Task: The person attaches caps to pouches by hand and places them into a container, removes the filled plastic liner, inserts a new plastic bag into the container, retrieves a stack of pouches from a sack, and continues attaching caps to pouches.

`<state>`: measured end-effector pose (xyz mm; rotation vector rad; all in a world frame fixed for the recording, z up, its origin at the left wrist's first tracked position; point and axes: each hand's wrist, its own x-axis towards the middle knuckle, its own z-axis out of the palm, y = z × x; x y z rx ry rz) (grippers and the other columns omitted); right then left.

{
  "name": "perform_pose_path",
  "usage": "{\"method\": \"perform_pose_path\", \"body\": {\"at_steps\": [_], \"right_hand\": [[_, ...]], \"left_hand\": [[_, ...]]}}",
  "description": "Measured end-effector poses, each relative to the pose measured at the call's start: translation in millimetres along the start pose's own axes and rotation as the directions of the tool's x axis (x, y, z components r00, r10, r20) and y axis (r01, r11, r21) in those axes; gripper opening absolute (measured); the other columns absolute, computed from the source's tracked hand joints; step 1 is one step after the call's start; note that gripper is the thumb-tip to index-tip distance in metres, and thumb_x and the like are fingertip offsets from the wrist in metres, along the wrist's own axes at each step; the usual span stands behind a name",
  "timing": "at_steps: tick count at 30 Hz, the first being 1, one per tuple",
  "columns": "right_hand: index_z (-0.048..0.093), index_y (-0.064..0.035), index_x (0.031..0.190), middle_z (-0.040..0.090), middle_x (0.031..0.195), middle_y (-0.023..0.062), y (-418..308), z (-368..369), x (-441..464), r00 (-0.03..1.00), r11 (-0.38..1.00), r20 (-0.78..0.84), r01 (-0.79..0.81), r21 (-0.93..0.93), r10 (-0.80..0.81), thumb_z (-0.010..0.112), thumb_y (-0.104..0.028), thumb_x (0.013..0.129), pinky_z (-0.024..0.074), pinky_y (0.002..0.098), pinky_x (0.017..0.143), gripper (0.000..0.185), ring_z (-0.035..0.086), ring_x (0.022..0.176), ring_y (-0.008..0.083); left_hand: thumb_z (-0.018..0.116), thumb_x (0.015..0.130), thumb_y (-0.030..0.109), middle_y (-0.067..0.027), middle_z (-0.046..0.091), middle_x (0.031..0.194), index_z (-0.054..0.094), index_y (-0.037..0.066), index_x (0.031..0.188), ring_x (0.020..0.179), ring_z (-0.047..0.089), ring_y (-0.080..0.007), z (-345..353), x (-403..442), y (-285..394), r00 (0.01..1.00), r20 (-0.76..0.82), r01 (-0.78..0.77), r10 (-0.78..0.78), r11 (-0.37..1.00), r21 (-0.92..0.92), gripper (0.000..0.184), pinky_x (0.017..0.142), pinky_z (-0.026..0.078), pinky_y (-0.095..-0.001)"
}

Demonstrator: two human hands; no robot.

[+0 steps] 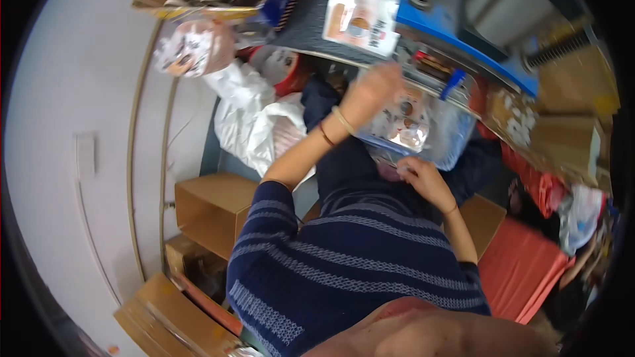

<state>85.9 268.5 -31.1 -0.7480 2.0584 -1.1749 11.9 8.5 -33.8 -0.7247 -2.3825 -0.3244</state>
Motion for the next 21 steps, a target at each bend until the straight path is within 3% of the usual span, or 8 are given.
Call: {"method": "perform_pose_path", "body": {"at_steps": [1,3,6,9,12,15,17,21], "right_hand": [[0.061,-0.003,0.105,0.066,0.083,0.0143,8,-3,4,0.997,0.999,-0.077,-0.017,-0.03,0.014,0.062,-0.009,0.089,0.0509,0.0343,0.07,0.017,0.067,0.075,0.0264],[0.062,-0.002,0.104,0.067,0.083,0.0137,10,-5,13,0.981,1.0,-0.193,-0.023,-0.009,0.021,0.062,-0.009,0.09,0.0508,0.0327,0.068,0.016,0.066,0.07,0.0232],[0.063,-0.0017,0.105,0.068,0.088,0.012,5,-12,15,0.947,0.999,-0.32,0.032,0.0,-0.03,0.063,-0.011,0.09,0.0503,0.0304,0.068,0.017,0.064,0.072,0.0199],[0.064,-0.0018,0.107,0.066,0.088,0.0067,20,-11,12,0.95,0.98,-0.307,0.009,0.196,0.053,0.066,-0.011,0.09,0.0489,0.0268,0.068,0.019,0.061,0.074,0.0132],[0.064,-0.0004,0.106,0.066,0.089,0.0022,29,-20,31,0.952,0.988,-0.305,0.038,0.147,0.009,0.066,-0.011,0.092,0.0483,0.0242,0.071,0.018,0.06,0.078,0.0083],[0.065,-0.0017,0.106,0.065,0.089,0.0009,19,-26,38,0.927,0.85,-0.347,0.062,0.522,0.146,0.066,-0.01,0.092,0.0479,0.0223,0.072,0.017,0.059,0.08,0.0076],[0.066,-0.0031,0.107,0.065,0.09,0.0004,12,-29,27,0.909,0.884,-0.386,0.043,0.466,0.159,0.067,-0.01,0.092,0.0475,0.0207,0.073,0.017,0.059,0.081,0.0069],[0.068,-0.0017,0.105,0.067,0.094,0.0018,-13,-27,21,0.827,0.93,-0.544,0.079,0.36,0.14,0.07,-0.009,0.089,0.0467,0.0202,0.073,0.017,0.058,0.082,0.0066]], "left_hand": [[0.067,0.085,0.027,-0.0155,0.061,0.122,0.061,0.003,0.117,0.109,0.059,-0.0335,-15,20,-9,0.951,0.076,0.307,-0.299,0.941,-0.14,0.04,0.093,0.048,-0.0397],[0.072,0.081,0.037,-0.0206,0.052,0.136,0.053,0.001,0.129,0.129,0.046,-0.0384,22,17,-46,0.927,-0.02,0.375,-0.375,0.927,0.025,0.063,0.108,0.034,-0.0505],[0.076,0.077,0.033,-0.0193,0.045,0.144,0.047,0.004,0.139,0.136,0.039,-0.0373,34,-25,-48,0.924,0.13,0.36,-0.359,0.933,0.02,0.074,0.109,0.032,-0.0523],[0.067,0.076,-0.002,-0.0188,0.048,0.141,0.056,0.003,0.128,0.13,0.045,-0.0373,29,-52,-66,0.934,0.196,0.336,-0.3,0.923,-0.188,0.054,0.106,0.039,-0.0438],[0.059,0.075,-0.009,-0.0144,0.063,0.124,0.062,0.002,0.118,0.115,0.058,-0.0333,21,-32,-61,0.946,-0.014,0.32,-0.324,0.94,-0.12,0.045,0.099,0.045,-0.0414],[0.059,0.076,-0.008,-0.0132,0.067,0.115,0.066,0.002,0.113,0.112,0.06,-0.0331,15,-39,-61,0.959,0.037,0.284,-0.282,0.947,-0.149,0.039,0.099,0.045,-0.0412],[0.059,0.077,-0.009,-0.0132,0.07,0.109,0.07,0.001,0.105,0.108,0.063,-0.0305,0,-31,-38,0.943,0.068,0.332,-0.326,0.934,-0.13,0.031,0.097,0.048,-0.0383],[0.061,0.079,-0.012,-0.0111,0.073,0.104,0.073,-0.001,0.101,0.092,0.069,-0.016,-18,-10,-3,0.784,0.177,0.565,-0.595,0.567,-0.599,0.027,0.083,0.053,-0.0263]]}}
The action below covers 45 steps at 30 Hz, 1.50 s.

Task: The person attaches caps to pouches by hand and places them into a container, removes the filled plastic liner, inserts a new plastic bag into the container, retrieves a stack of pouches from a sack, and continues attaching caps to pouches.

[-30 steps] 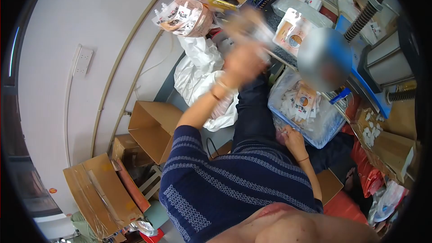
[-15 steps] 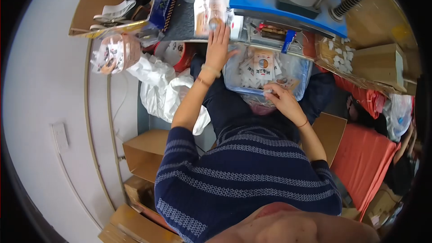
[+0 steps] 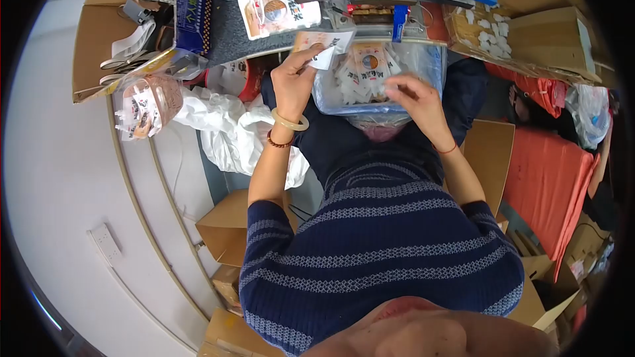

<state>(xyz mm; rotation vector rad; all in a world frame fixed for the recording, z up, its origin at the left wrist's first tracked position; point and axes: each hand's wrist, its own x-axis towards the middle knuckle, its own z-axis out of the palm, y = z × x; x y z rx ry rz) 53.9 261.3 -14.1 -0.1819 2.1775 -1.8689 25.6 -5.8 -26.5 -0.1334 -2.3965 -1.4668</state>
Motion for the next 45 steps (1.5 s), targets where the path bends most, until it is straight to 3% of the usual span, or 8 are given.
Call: {"method": "perform_pose_path", "body": {"at_steps": [9,15,18,23,31,34,37,45], "right_hand": [[0.069,-0.002,0.1,0.068,0.097,0.0093,-82,-11,48,0.739,0.715,-0.091,0.603,-0.354,-0.667,0.072,-0.006,0.083,0.0493,0.0315,0.076,0.018,0.062,0.083,0.0221],[0.066,-0.0021,0.102,0.067,0.093,0.0113,-76,-41,63,0.888,0.707,0.307,0.46,-0.538,-0.344,0.064,-0.025,0.09,0.0491,0.037,0.077,0.026,0.062,0.088,0.03],[0.065,0.0001,0.112,0.069,0.102,0.0139,-45,-49,77,0.978,0.873,0.005,0.188,-0.45,-0.208,0.064,-0.03,0.092,0.0513,0.0373,0.076,0.037,0.066,0.087,0.034],[0.067,-0.0061,0.102,0.068,0.101,0.02,-55,-108,67,0.894,0.408,-0.278,-0.121,-0.905,-0.351,0.059,-0.028,0.094,0.0543,0.0435,0.074,0.025,0.067,0.089,0.0353],[0.065,-0.0062,0.106,0.064,0.099,0.0257,33,-168,111,0.881,0.4,-0.272,-0.106,-0.911,-0.387,0.064,-0.021,0.087,0.05,0.0506,0.077,0.024,0.062,0.09,0.0428],[0.063,-0.0057,0.111,0.063,0.101,0.0259,27,-155,111,0.866,0.457,-0.335,-0.144,-0.878,-0.371,0.065,-0.021,0.086,0.0503,0.0504,0.078,0.029,0.062,0.091,0.0437],[0.057,-0.0069,0.121,0.063,0.105,0.0272,29,-152,104,0.87,0.365,-0.39,-0.273,-0.89,-0.302,0.063,-0.018,0.088,0.0487,0.0506,0.079,0.036,0.061,0.096,0.0447],[0.057,-0.0021,0.113,0.067,0.097,0.0228,13,-157,80,0.741,0.529,-0.446,-0.145,-0.836,-0.502,0.058,-0.014,0.092,0.0503,0.0447,0.076,0.025,0.065,0.088,0.0403]], "left_hand": [[0.07,0.086,0.005,-0.0024,0.072,0.086,0.073,-0.001,0.1,0.075,0.06,-0.0051,16,14,70,0.928,0.322,0.247,-0.185,0.955,-0.164,0.016,0.067,0.049,-0.0201],[0.072,0.088,0.012,-0.0043,0.072,0.086,0.073,-0.002,0.101,0.077,0.062,-0.0067,22,25,33,0.6,0.761,0.625,-0.247,0.739,-0.253,0.019,0.069,0.05,-0.0215],[0.068,0.09,0.006,-0.0104,0.071,0.104,0.068,-0.004,0.11,0.09,0.068,-0.0128,46,28,18,0.533,0.799,0.826,-0.278,0.375,-0.42,0.022,0.082,0.054,-0.0274],[0.072,0.087,0.009,-0.0109,0.071,0.099,0.068,-0.006,0.099,0.086,0.068,-0.0151,76,59,0,0.533,0.758,0.844,-0.377,0.167,-0.51,0.02,0.078,0.053,-0.0282],[0.066,0.092,0.011,-0.0086,0.071,0.097,0.07,-0.003,0.101,0.088,0.067,-0.0142,51,60,0,0.647,0.654,0.734,-0.392,0.551,-0.397,0.017,0.078,0.055,-0.0288],[0.069,0.089,0.016,-0.0122,0.07,0.095,0.068,-0.004,0.106,0.078,0.066,-0.0202,8,80,-20,0.905,0.086,0.422,-0.418,0.906,-0.034,0.026,0.067,0.05,-0.0342],[0.073,0.08,0.02,-0.0212,0.051,0.135,0.052,-0.001,0.128,0.119,0.05,-0.0377,-8,77,-52,0.93,0.191,-0.366,0.313,0.804,0.469,0.057,0.096,0.039,-0.0495],[0.061,0.072,-0.008,-0.0143,0.07,0.105,0.069,0.0,0.104,0.101,0.065,-0.0313,-20,31,-50,0.982,0.049,-0.19,0.185,0.918,0.349,0.033,0.087,0.051,-0.0374]]}}
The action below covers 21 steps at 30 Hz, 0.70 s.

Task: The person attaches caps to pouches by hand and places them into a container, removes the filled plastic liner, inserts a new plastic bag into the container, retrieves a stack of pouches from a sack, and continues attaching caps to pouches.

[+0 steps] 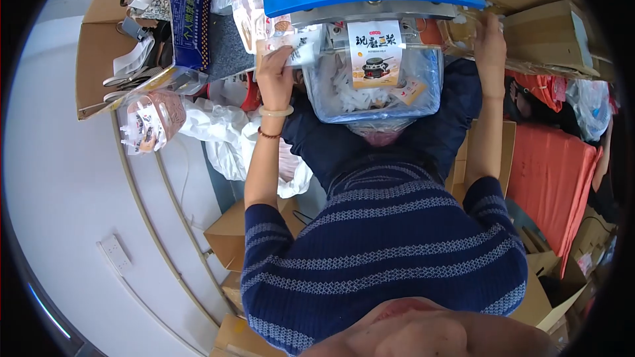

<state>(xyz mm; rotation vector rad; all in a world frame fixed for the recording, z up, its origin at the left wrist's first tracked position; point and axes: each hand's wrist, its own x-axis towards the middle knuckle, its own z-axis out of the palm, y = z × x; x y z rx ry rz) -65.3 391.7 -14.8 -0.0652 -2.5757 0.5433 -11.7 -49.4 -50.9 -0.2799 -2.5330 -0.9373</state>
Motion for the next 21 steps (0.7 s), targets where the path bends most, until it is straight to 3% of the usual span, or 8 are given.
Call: {"method": "perform_pose_path", "body": {"at_steps": [1,3,5,9,11,14,18,21], "right_hand": [[0.057,-0.0021,0.113,0.067,0.097,0.0228,-16,-13,1,1.0,1.0,-0.008,0.013,-0.001,-0.013,0.058,-0.014,0.092,0.0503,0.0447,0.076,0.025,0.065,0.088,0.0403],[0.059,-0.0014,0.109,0.067,0.097,0.0144,-55,-41,-17,0.954,0.86,0.238,-0.274,0.431,0.184,0.057,-0.011,0.094,0.0511,0.0364,0.077,0.018,0.066,0.086,0.0273],[0.062,-0.002,0.106,0.065,0.1,0.0079,-93,-54,-40,0.944,0.795,0.324,-0.155,0.586,-0.055,0.059,-0.01,0.094,0.0497,0.0294,0.078,0.015,0.062,0.09,0.0173],[0.068,-0.007,0.11,0.065,0.103,0.0055,-138,-40,-71,0.822,0.684,0.482,-0.164,0.71,-0.303,0.07,-0.009,0.087,0.0485,0.0257,0.077,0.023,0.06,0.09,0.0136],[0.068,-0.0069,0.111,0.066,0.1,0.0052,-153,-51,-58,0.829,0.646,0.502,-0.245,0.723,-0.248,0.07,-0.007,0.086,0.0489,0.026,0.074,0.025,0.06,0.084,0.0136],[0.069,-0.0027,0.108,0.067,0.1,0.0073,-171,-68,-27,0.912,0.623,0.215,0.055,0.78,-0.35,0.071,-0.008,0.085,0.0498,0.0277,0.073,0.023,0.062,0.081,0.0173],[0.069,-0.0011,0.105,0.066,0.099,0.0099,-165,-48,-15,0.871,0.621,0.161,0.191,0.761,-0.465,0.067,-0.01,0.088,0.0506,0.0318,0.075,0.019,0.063,0.083,0.0233],[0.066,0.0006,0.106,0.065,0.1,0.0133,-147,-49,0,0.668,0.698,0.33,0.404,0.591,-0.667,0.058,-0.016,0.094,0.0488,0.0393,0.079,0.022,0.062,0.092,0.0325]], "left_hand": [[0.062,0.078,-0.008,-0.0109,0.073,0.098,0.072,-0.001,0.103,0.086,0.069,-0.0208,1,-2,6,0.991,-0.036,0.124,-0.131,0.98,-0.152,0.028,0.076,0.053,-0.03],[0.064,0.08,-0.007,-0.0086,0.073,0.096,0.072,-0.001,0.105,0.081,0.067,-0.0151,-6,2,25,0.961,0.03,0.27,-0.273,0.918,-0.29,0.026,0.073,0.053,-0.0268],[0.066,0.085,-0.003,-0.0035,0.072,0.092,0.072,-0.003,0.107,0.077,0.062,-0.0047,-15,5,53,0.884,0.19,0.46,-0.427,0.725,-0.512,0.023,0.069,0.051,-0.0208],[0.074,0.083,-0.001,-0.0015,0.07,0.087,0.073,-0.002,0.102,0.072,0.057,-0.0028,-7,2,77,0.833,0.329,0.541,-0.445,0.536,-0.647,0.02,0.064,0.044,-0.0166],[0.071,0.083,-0.003,-0.0037,0.071,0.09,0.072,-0.003,0.104,0.076,0.06,-0.0054,-6,-1,84,0.835,0.364,0.545,-0.412,0.531,-0.649,0.021,0.069,0.048,-0.019],[0.069,0.084,-0.003,-0.0051,0.072,0.092,0.072,-0.004,0.105,0.08,0.063,-0.0068,-5,4,101,0.835,0.426,0.55,-0.349,0.551,-0.627,0.021,0.073,0.051,-0.0211],[0.071,0.086,0.004,-0.0032,0.071,0.088,0.072,-0.004,0.104,0.076,0.061,-0.0056,-8,13,110,0.784,0.54,0.604,-0.307,0.582,-0.545,0.019,0.069,0.05,-0.0206],[0.072,0.088,0.009,-0.0032,0.071,0.088,0.072,-0.004,0.103,0.076,0.06,-0.0048,-1,9,97,0.623,0.757,0.718,-0.195,0.527,-0.456,0.02,0.068,0.05,-0.0207]]}}
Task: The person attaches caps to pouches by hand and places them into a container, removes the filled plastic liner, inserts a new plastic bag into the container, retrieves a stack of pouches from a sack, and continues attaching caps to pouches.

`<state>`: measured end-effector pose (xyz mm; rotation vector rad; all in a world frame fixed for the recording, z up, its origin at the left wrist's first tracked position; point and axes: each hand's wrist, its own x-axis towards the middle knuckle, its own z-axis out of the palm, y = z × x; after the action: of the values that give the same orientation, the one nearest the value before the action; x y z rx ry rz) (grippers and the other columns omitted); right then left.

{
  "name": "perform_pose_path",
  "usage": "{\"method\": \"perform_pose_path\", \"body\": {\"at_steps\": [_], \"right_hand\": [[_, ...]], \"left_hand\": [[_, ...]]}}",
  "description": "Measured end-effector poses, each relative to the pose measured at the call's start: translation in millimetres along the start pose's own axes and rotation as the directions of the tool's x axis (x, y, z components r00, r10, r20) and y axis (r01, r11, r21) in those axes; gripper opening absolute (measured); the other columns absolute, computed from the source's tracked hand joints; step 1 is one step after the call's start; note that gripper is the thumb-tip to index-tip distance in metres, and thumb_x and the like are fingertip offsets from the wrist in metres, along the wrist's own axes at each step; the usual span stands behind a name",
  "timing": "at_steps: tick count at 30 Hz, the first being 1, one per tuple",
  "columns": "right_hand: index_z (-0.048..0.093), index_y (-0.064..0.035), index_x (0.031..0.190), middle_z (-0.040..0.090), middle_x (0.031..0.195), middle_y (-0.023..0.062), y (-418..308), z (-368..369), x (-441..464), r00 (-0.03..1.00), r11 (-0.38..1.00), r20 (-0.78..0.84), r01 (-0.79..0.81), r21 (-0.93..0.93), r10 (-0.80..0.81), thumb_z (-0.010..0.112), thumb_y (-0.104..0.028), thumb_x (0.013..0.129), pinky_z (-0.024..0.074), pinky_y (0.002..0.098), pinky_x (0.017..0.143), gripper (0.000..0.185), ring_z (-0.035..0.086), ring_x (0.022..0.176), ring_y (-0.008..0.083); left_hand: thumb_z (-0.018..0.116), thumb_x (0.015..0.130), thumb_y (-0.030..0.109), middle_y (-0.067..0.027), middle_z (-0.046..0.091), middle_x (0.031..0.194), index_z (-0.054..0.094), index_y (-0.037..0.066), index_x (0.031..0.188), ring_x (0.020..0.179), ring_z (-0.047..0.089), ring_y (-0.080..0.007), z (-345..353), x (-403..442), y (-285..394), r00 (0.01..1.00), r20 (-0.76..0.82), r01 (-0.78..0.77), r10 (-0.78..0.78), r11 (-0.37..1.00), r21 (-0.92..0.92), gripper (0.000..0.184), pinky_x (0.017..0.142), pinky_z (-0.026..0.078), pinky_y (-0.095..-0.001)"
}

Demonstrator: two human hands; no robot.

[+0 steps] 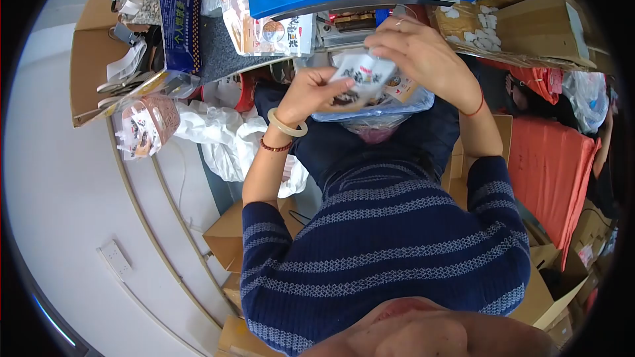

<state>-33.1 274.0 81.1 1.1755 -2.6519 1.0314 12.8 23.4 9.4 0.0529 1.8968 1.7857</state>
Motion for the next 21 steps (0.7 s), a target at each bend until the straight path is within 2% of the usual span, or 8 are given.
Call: {"method": "perform_pose_path", "body": {"at_steps": [2,4,6,11,14,18,20,21], "right_hand": [[0.065,0.001,0.108,0.065,0.101,0.0147,21,14,-2,0.995,0.994,0.05,-0.086,0.068,0.083,0.058,-0.019,0.094,0.0486,0.0402,0.08,0.026,0.062,0.093,0.0337],[0.062,0.0022,0.113,0.066,0.103,0.0192,32,33,-9,0.945,0.937,0.022,-0.328,0.123,0.328,0.059,-0.028,0.094,0.0485,0.0418,0.083,0.036,0.062,0.096,0.0367],[0.063,0.0031,0.113,0.067,0.106,0.0213,38,33,-18,0.902,0.927,-0.236,-0.374,-0.003,0.363,0.06,-0.03,0.093,0.0489,0.0406,0.085,0.038,0.062,0.099,0.0373],[0.064,-0.0012,0.112,0.067,0.107,0.0207,68,0,-51,0.876,0.858,-0.402,-0.405,-0.314,0.267,0.059,-0.02,0.091,0.05,0.043,0.083,0.028,0.062,0.096,0.0401],[0.065,-0.004,0.11,0.066,0.109,0.0208,122,2,-57,0.797,0.691,-0.476,-0.58,-0.433,0.371,0.059,-0.014,0.09,0.0502,0.0453,0.081,0.024,0.061,0.095,0.0414],[0.064,-0.0061,0.112,0.066,0.107,0.0221,164,7,-66,0.775,0.684,-0.402,-0.626,-0.375,0.489,0.059,-0.012,0.09,0.0495,0.0471,0.079,0.024,0.062,0.096,0.0417],[0.065,-0.0061,0.108,0.066,0.103,0.0225,152,7,-62,0.706,0.673,-0.459,-0.689,-0.271,0.539,0.061,-0.015,0.09,0.0494,0.0467,0.078,0.021,0.062,0.096,0.0414],[0.065,-0.0061,0.108,0.066,0.103,0.0225,146,6,-63,0.707,0.675,-0.453,-0.688,-0.267,0.542,0.061,-0.015,0.09,0.0494,0.0467,0.078,0.021,0.062,0.096,0.0414]], "left_hand": [[0.072,0.089,0.012,-0.0051,0.072,0.091,0.072,-0.003,0.103,0.081,0.061,-0.0057,3,8,-2,0.979,0.199,0.061,-0.04,0.993,-0.101,0.021,0.073,0.051,-0.0217],[0.072,0.089,0.011,-0.0073,0.072,0.096,0.072,-0.003,0.105,0.084,0.063,-0.0076,12,19,-18,0.984,0.165,0.117,-0.062,0.93,-0.349,0.021,0.076,0.051,-0.0228],[0.067,0.09,0.007,-0.0107,0.071,0.104,0.068,-0.005,0.108,0.09,0.067,-0.0128,14,35,-24,0.987,0.121,0.151,-0.102,0.844,-0.515,0.021,0.081,0.054,-0.0269],[0.066,0.092,0.009,-0.0118,0.071,0.102,0.067,-0.005,0.106,0.085,0.069,-0.0152,15,71,-16,0.991,0.046,0.122,-0.122,0.737,-0.665,0.02,0.077,0.056,-0.0286],[0.068,0.09,0.008,-0.0118,0.071,0.099,0.066,-0.006,0.103,0.088,0.068,-0.014,20,67,-13,0.99,0.046,0.128,-0.134,0.714,-0.688,0.019,0.08,0.055,-0.0288],[0.071,0.089,0.015,-0.0044,0.071,0.101,0.069,0.0,0.113,0.087,0.064,-0.0082,-14,46,-26,0.995,-0.076,0.055,-0.065,0.991,-0.122,0.028,0.076,0.051,-0.0242],[0.077,0.085,0.021,-0.0066,0.07,0.099,0.067,-0.003,0.114,0.086,0.064,-0.0141,-43,40,-31,0.823,-0.505,-0.187,0.26,0.964,0.191,0.039,0.077,0.05,-0.0239],[0.08,0.08,0.018,-0.0164,0.067,0.114,0.061,-0.005,0.121,0.101,0.065,-0.0265,-62,37,-32,0.673,-0.428,-0.23,0.602,0.722,0.653,0.051,0.087,0.051,-0.0327]]}}
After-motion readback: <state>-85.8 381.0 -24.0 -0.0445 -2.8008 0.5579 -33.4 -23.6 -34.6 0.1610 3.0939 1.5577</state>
